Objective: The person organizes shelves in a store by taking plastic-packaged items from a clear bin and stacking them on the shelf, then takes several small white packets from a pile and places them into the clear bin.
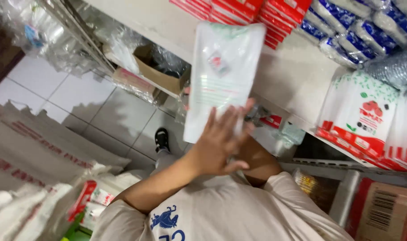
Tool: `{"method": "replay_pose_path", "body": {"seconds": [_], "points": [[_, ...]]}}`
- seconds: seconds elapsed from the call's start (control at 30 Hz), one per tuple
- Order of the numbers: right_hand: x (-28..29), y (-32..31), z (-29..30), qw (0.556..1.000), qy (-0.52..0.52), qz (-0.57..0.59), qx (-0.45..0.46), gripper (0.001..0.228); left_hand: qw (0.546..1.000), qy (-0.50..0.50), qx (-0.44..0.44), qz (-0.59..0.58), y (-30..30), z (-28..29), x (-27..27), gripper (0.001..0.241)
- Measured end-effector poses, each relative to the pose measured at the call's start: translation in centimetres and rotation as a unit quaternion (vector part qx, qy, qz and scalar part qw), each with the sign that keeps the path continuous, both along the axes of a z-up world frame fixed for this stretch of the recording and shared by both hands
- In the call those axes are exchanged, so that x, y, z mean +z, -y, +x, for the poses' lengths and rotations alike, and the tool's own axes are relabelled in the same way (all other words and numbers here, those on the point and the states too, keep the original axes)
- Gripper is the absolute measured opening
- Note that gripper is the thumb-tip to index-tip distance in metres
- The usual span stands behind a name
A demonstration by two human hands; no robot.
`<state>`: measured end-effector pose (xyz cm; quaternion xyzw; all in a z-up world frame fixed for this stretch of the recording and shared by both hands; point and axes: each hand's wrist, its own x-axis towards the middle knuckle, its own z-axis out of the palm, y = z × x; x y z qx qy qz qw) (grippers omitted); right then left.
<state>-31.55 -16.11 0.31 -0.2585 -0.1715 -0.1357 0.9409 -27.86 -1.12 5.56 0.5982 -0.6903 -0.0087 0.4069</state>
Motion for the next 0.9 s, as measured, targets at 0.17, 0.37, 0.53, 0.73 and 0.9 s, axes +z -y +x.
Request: {"method": "replay_pose_path", "body": {"seconds": [0.17,0.37,0.53,0.73,0.9], "points": [[1.0,1.2,3.6,0.993,0.062,0.097,-0.002,0.128,0.989,0.143,-0.004,0.027,3.1,6.2,1.8,0.083],[-2.6,0.7,11.5,0.988,0.025,0.031,-0.147,0.112,0.975,0.203,0.09,-0.02,9.4,19.4,5.6,0.087],[2.3,2.1,14.1,0.974,0.012,0.01,-0.225,0.099,0.996,0.046,0.057,0.059,11.9,27.5,9.9,0.089],[15.6,4.6,16.0,0.815,-0.232,-0.224,-0.481,0.09,0.942,-0.233,-0.203,0.134,11.4,28.8,13.4,0.078],[18.0,7.4,17.3,0.836,-0.111,-0.256,-0.473,0.08,0.886,-0.376,-0.271,0.02,19.8,33.6,12.1,0.049]]}}
